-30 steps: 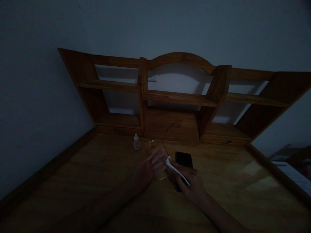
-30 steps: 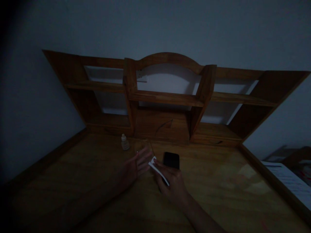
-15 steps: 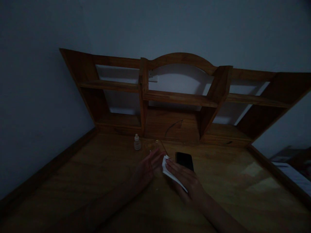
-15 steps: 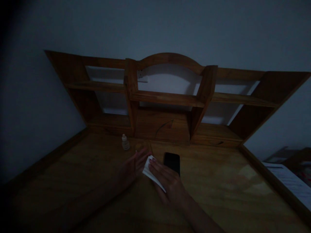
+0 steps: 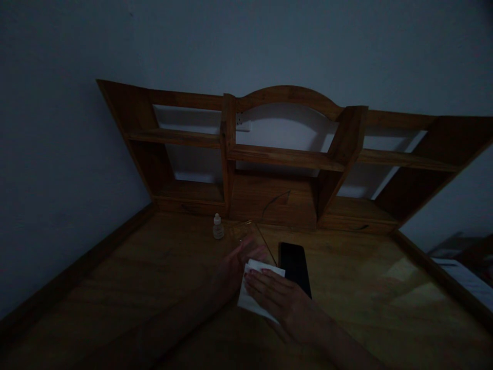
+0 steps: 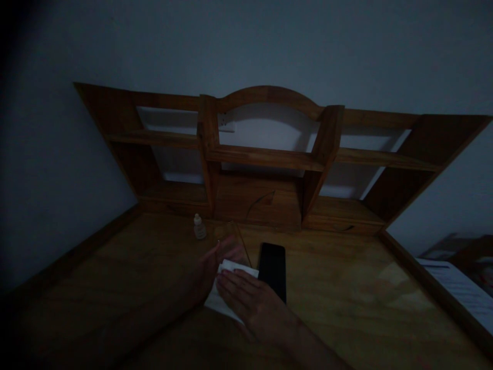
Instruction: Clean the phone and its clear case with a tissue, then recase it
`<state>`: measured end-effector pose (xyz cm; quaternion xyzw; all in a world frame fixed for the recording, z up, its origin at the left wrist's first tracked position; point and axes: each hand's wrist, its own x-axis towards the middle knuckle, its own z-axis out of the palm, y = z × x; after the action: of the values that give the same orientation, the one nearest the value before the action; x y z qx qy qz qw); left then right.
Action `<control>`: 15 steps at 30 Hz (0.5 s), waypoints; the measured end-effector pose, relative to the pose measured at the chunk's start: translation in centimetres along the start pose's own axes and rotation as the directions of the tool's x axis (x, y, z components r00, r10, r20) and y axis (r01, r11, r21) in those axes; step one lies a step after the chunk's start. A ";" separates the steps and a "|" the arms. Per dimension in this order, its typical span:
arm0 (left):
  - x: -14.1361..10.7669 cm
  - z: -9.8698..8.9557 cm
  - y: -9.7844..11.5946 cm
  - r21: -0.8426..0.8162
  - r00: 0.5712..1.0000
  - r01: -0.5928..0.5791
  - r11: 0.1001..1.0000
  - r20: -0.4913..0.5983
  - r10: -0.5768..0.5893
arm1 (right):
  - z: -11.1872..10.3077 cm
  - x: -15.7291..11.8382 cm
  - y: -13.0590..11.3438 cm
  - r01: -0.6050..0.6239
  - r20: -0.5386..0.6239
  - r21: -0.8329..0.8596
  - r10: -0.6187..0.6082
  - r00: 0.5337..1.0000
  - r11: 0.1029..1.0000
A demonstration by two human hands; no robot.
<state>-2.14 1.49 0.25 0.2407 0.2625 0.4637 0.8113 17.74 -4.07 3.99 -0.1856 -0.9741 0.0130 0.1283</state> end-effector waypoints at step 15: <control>0.3 0.0 0.2 -0.057 0.986 0.129 0.990 -0.100 -0.134 | -0.7 -0.7 0.3 0.060 -0.060 -0.239 -0.077 0.995 0.969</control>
<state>-2.13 1.84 0.31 0.1779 0.3077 0.4276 0.8311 18.61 -4.03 4.45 -0.1662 -0.9696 -0.1140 0.1391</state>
